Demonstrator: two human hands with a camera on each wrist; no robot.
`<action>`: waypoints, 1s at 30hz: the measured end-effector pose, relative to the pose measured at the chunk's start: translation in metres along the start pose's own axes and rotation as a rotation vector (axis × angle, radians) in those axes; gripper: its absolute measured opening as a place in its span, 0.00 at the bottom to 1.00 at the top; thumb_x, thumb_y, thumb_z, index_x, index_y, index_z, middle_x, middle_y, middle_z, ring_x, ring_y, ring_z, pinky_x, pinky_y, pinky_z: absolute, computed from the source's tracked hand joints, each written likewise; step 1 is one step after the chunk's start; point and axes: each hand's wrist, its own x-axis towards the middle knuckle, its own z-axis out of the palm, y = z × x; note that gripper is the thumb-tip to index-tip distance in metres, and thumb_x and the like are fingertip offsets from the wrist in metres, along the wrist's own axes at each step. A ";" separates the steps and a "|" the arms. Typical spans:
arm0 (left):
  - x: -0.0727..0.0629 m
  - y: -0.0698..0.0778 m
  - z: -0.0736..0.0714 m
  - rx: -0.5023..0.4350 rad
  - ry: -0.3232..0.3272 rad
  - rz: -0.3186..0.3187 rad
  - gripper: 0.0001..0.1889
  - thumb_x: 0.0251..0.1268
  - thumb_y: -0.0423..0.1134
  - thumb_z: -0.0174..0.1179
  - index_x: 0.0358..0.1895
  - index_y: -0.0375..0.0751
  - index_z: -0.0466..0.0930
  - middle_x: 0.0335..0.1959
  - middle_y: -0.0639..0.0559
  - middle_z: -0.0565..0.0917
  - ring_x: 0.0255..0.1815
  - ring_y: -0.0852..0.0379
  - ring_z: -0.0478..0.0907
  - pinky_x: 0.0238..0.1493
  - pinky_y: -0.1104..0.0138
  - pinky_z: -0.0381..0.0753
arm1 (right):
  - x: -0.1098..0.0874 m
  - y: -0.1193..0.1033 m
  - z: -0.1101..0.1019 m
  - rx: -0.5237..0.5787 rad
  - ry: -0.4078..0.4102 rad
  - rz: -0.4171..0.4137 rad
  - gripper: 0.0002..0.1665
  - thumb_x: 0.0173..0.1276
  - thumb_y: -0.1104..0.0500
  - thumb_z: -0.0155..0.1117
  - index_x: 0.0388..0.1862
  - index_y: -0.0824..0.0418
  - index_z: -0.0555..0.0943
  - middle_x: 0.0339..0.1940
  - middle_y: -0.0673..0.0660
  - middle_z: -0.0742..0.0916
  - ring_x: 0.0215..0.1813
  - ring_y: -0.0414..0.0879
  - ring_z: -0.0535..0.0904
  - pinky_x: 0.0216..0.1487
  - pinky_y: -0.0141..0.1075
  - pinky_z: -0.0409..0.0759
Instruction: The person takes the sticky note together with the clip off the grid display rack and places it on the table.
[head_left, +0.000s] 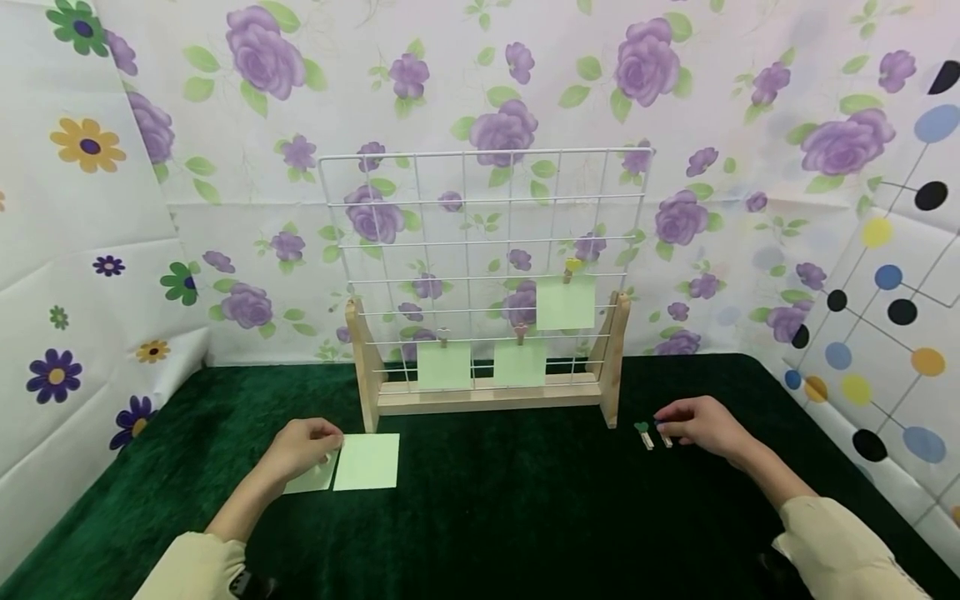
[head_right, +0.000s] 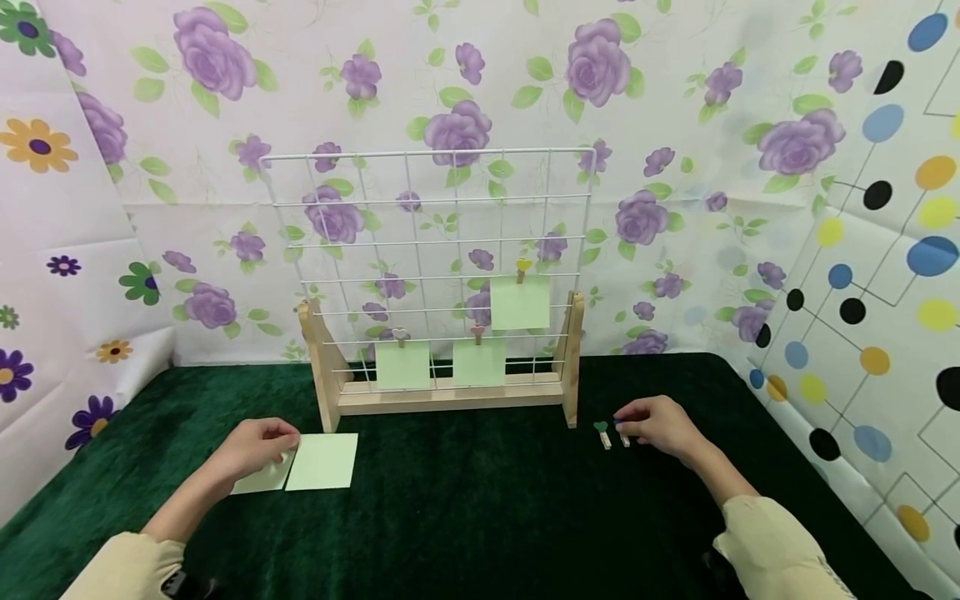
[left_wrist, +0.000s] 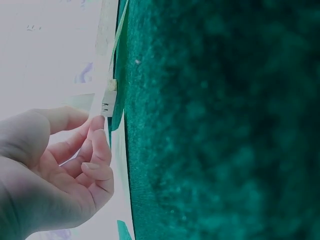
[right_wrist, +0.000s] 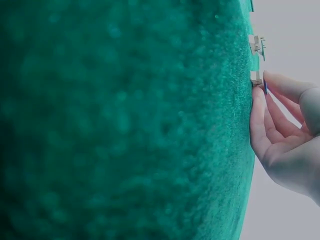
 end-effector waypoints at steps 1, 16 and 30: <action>0.000 0.000 0.000 0.000 0.004 -0.004 0.13 0.72 0.38 0.52 0.47 0.30 0.79 0.40 0.42 0.81 0.35 0.50 0.77 0.33 0.59 0.74 | 0.001 0.000 0.000 0.004 0.004 0.004 0.16 0.68 0.58 0.64 0.49 0.68 0.82 0.49 0.63 0.82 0.39 0.47 0.79 0.38 0.38 0.80; -0.002 0.008 0.002 -0.011 -0.006 0.028 0.15 0.74 0.39 0.51 0.50 0.29 0.78 0.37 0.46 0.83 0.34 0.52 0.77 0.33 0.59 0.75 | 0.002 0.000 -0.002 0.033 0.022 0.008 0.23 0.74 0.56 0.57 0.58 0.73 0.75 0.47 0.63 0.83 0.45 0.51 0.80 0.39 0.40 0.81; -0.007 0.021 0.007 -0.025 -0.047 0.111 0.14 0.74 0.38 0.51 0.52 0.31 0.77 0.39 0.46 0.82 0.37 0.52 0.78 0.34 0.60 0.77 | 0.000 -0.011 -0.010 -0.005 0.175 -0.049 0.26 0.77 0.52 0.52 0.62 0.72 0.73 0.55 0.70 0.80 0.52 0.60 0.78 0.43 0.44 0.81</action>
